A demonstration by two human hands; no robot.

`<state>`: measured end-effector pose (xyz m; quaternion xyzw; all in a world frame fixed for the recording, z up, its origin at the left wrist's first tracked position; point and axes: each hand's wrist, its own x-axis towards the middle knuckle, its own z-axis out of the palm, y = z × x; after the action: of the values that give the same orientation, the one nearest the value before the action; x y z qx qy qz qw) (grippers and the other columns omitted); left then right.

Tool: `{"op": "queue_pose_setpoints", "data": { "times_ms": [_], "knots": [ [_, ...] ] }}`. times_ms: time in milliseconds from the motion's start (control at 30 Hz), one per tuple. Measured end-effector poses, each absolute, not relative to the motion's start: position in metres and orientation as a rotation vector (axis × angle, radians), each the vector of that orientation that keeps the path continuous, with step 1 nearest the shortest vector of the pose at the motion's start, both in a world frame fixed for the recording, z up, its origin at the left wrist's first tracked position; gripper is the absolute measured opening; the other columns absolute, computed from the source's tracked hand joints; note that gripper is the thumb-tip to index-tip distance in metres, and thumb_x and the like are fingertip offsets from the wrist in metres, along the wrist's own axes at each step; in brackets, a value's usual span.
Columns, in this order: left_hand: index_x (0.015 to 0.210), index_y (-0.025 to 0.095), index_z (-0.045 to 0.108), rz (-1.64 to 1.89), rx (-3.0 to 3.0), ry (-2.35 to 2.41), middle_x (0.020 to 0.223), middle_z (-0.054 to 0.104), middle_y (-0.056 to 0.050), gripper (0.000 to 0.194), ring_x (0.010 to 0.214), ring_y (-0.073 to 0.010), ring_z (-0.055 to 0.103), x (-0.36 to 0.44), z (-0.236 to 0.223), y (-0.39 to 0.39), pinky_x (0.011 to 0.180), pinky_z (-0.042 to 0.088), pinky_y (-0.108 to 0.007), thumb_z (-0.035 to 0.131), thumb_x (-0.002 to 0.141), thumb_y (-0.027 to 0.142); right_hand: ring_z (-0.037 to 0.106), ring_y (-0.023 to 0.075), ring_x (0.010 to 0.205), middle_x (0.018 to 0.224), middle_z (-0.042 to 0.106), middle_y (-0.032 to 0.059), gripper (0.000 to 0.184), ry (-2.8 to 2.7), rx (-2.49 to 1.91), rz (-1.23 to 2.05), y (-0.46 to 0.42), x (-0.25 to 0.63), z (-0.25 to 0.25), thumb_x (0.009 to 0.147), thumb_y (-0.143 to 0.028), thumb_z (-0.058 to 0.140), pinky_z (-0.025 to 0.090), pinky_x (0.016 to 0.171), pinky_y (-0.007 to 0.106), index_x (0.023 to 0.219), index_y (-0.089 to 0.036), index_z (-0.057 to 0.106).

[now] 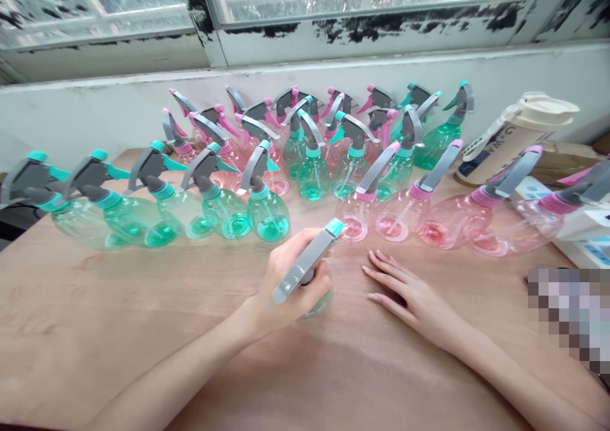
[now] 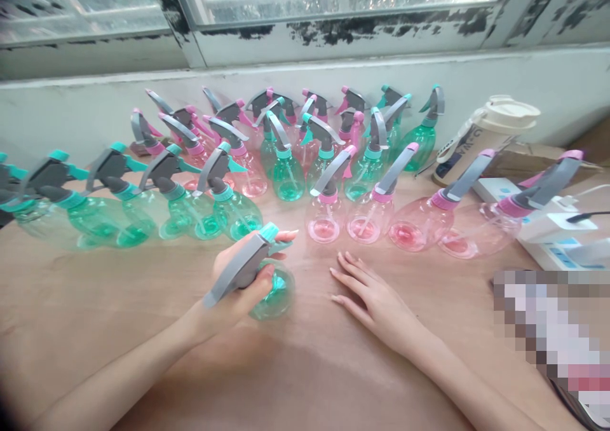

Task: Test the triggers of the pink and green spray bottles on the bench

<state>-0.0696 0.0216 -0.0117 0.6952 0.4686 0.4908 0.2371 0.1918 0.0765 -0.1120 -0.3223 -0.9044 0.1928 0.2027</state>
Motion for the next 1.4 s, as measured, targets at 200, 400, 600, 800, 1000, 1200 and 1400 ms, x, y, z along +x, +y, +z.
{"op": "queue_pose_setpoints", "data": {
  "times_ms": [200,400,600,800,1000,1200,1400],
  "knots": [
    [0.109,0.018,0.06,1.365,1.908,1.257,0.099,0.067,-0.008,0.026,0.085,-0.0179,0.065,-0.069,-0.014,0.022,0.082,0.056,-0.033,0.053,0.085,0.014,0.038,0.0296,0.143,0.156,0.041,0.0044,0.049,-2.51,-0.901,0.541,0.076,0.191,-0.112,0.097,-0.037,0.054,0.034,0.117,0.055,0.145,-0.031,0.049],
    [0.113,0.019,0.061,1.369,1.919,1.28,0.097,0.067,-0.007,0.031,0.083,-0.0181,0.064,-0.068,-0.009,0.022,0.08,0.056,-0.034,0.053,0.083,0.014,0.036,0.0296,0.144,0.157,0.04,0.0051,0.049,-2.534,-0.909,0.534,0.077,0.192,-0.112,0.098,-0.038,0.053,0.033,0.117,0.056,0.145,-0.028,0.049],
    [0.089,0.018,0.064,1.269,1.962,1.348,0.081,0.064,-0.004,0.017,0.067,-0.016,0.06,-0.07,0.005,0.022,0.066,0.052,-0.029,0.052,0.078,0.014,0.038,0.03,0.143,0.156,0.041,0.0046,0.048,-2.515,-0.903,0.545,0.076,0.192,-0.11,0.097,-0.038,0.053,0.034,0.117,0.056,0.145,-0.03,0.049],
    [0.09,0.018,0.064,1.312,1.955,1.338,0.082,0.065,-0.005,0.02,0.068,-0.0175,0.06,-0.069,0.009,0.021,0.065,0.049,-0.03,0.051,0.076,0.015,0.038,0.0301,0.143,0.156,0.041,0.0046,0.048,-2.518,-0.9,0.537,0.076,0.192,-0.111,0.097,-0.038,0.053,0.034,0.117,0.056,0.145,-0.03,0.049],
    [0.104,0.018,0.064,1.357,1.943,1.37,0.092,0.069,-0.007,0.028,0.084,-0.0213,0.065,-0.065,0.006,0.02,0.082,0.053,-0.036,0.049,0.08,0.014,0.035,0.0294,0.145,0.157,0.039,0.0056,0.049,-2.543,-0.915,0.53,0.076,0.192,-0.112,0.098,-0.039,0.051,0.034,0.117,0.056,0.145,-0.027,0.049],
    [0.116,0.02,0.062,1.354,1.874,1.432,0.097,0.071,-0.007,0.038,0.083,-0.0209,0.067,-0.064,-0.001,0.019,0.077,0.056,-0.034,0.051,0.08,0.012,0.035,0.0291,0.145,0.158,0.038,0.0047,0.049,-2.551,-0.929,0.533,0.076,0.193,-0.111,0.098,-0.04,0.051,0.033,0.117,0.055,0.145,-0.028,0.048],
    [0.121,0.021,0.06,1.352,1.875,1.438,0.102,0.071,-0.008,0.04,0.086,-0.0203,0.068,-0.063,-0.003,0.017,0.078,0.057,-0.033,0.05,0.083,0.013,0.036,0.0294,0.144,0.157,0.04,0.0048,0.049,-2.534,-0.917,0.545,0.076,0.192,-0.111,0.098,-0.039,0.052,0.033,0.118,0.055,0.145,-0.028,0.049]
  ]
}}
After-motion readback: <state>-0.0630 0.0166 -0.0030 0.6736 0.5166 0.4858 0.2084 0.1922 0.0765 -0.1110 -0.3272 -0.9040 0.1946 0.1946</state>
